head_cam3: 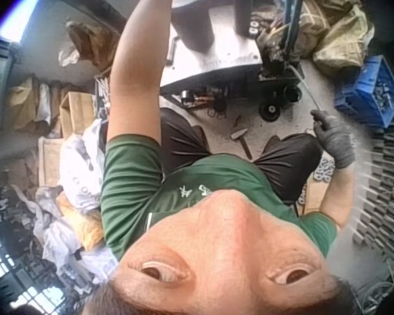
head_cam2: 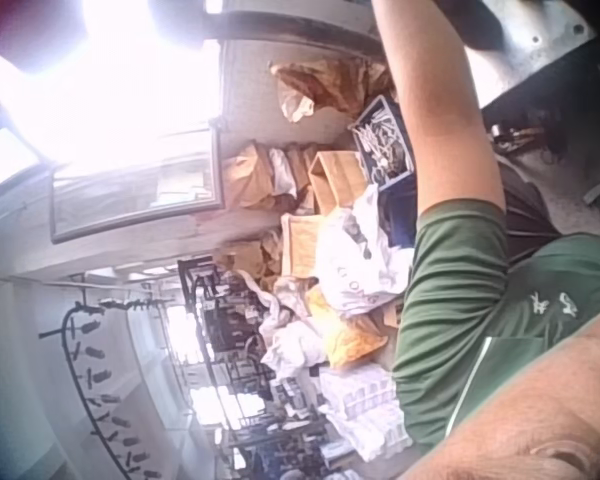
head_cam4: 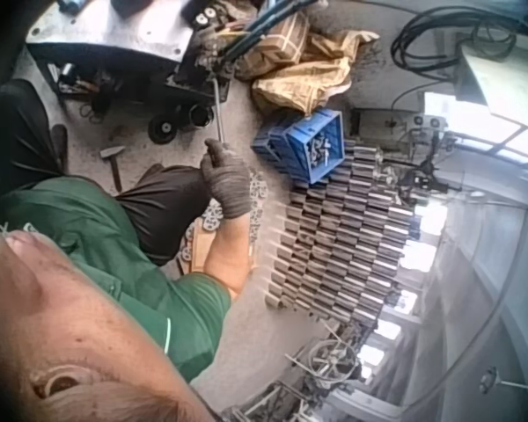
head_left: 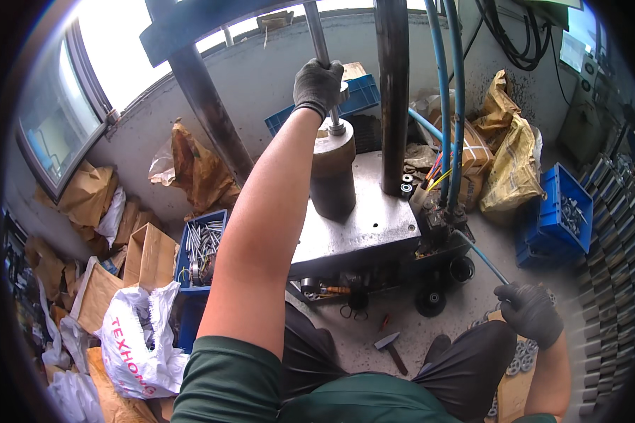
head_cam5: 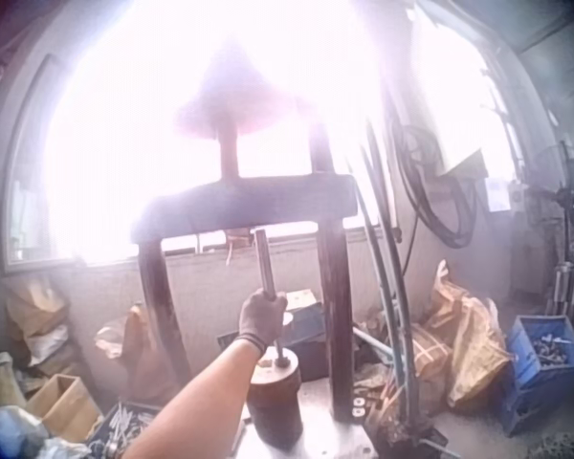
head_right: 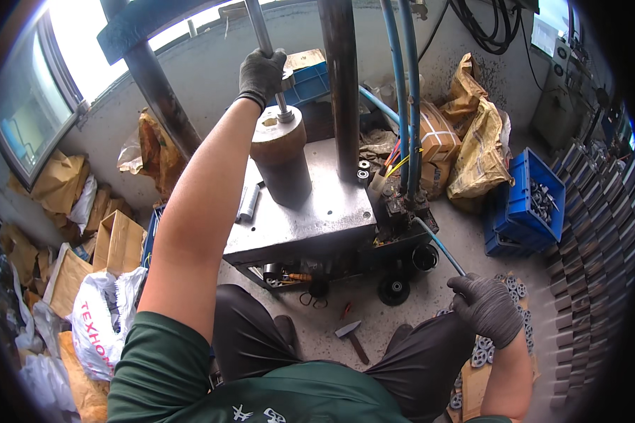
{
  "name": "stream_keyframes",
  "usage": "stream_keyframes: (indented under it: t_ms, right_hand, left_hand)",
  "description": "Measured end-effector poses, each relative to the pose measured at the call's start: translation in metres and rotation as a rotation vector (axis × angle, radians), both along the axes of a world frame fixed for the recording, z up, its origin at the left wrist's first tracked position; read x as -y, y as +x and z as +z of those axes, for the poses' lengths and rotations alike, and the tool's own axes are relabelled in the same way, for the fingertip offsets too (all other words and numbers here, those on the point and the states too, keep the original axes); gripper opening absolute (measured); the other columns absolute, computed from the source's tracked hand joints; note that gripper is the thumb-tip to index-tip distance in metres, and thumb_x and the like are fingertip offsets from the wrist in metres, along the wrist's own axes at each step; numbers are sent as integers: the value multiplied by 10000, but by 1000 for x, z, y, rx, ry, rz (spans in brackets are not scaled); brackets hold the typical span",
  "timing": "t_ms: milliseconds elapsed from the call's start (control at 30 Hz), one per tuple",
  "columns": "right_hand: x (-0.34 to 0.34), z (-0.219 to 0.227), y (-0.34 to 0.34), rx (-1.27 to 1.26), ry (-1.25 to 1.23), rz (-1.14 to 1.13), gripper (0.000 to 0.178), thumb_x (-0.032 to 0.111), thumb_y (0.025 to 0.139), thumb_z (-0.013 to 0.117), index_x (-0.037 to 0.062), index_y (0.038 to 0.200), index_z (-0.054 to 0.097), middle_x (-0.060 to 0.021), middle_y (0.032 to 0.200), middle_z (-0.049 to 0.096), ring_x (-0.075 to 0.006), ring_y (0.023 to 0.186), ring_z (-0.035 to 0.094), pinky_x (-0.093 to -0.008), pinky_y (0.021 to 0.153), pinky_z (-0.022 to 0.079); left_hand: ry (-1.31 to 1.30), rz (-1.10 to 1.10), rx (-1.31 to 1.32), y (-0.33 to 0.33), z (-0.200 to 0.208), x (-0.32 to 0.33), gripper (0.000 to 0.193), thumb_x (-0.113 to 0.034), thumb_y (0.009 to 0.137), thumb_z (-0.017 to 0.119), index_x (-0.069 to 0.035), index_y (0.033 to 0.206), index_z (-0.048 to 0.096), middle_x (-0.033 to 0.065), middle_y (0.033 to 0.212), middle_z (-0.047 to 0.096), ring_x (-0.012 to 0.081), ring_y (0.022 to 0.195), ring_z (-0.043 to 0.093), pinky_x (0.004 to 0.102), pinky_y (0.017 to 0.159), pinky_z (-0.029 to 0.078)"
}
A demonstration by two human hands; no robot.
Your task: Assembling metal components using a press machine and adjusting them with a wrench.
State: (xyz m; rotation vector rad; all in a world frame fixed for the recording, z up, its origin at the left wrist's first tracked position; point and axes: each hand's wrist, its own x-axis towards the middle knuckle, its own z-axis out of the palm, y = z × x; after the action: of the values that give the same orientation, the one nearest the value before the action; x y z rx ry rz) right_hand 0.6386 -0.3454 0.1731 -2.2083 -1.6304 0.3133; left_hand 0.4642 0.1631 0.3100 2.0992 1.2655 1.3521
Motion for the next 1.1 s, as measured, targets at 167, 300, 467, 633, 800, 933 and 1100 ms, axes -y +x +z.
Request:
stream_keyframes:
  t_ms: [167,300,467,633,800,933,1100]
  right_hand:
    - [6,-1,7,119,-123,122,292,164,861,703,36,1117,761,-210,1016,749,-399,903,738,-473,832,592]
    - [3,0,9,106,-148,119,286,168,862,703,39,1110,764,-206,993,746,-398,900,736,-472,829,591]
    - [-3,10,1,94,-39,58,284,179,873,697,39,1110,765,-201,976,747,-400,894,735,-466,831,592]
    - [4,-1,11,62,-126,110,287,161,871,678,41,1116,766,-200,1010,754,-393,906,735,-462,832,588]
    - [-2,6,3,23,-29,22,285,156,882,683,35,1129,759,-213,1027,748,-402,904,736,-468,838,590]
    - [2,4,9,61,-87,77,280,150,878,683,35,1118,769,-210,1021,757,-391,913,741,-457,833,588]
    - [0,4,9,19,-145,28,272,140,868,684,26,1096,777,-219,1003,761,-384,917,744,-455,826,587]
  left_hand:
    - [6,-1,-6,1,1,-1,433,-451,956,634,-53,1069,761,182,971,794,343,965,775,437,940,603]
    - [-9,-2,0,3,0,0,435,-449,959,632,-48,1069,760,187,969,793,346,968,775,438,937,603]
    - [29,13,-8,0,-2,-4,444,-450,961,634,-38,1066,760,190,958,793,351,956,777,440,933,604]
    - [43,4,-9,3,-4,-4,447,-456,961,641,-38,1062,761,185,957,794,353,957,776,442,930,604]
    - [28,8,7,1,-5,-3,452,-468,960,646,-41,1051,766,182,954,795,346,959,777,442,926,602]
    - [35,10,15,2,-5,-4,447,-466,961,643,-45,1047,767,178,957,796,336,967,777,443,927,601]
    - [45,17,23,3,-7,-2,442,-461,958,641,-43,1031,764,183,955,793,344,969,774,450,927,598]
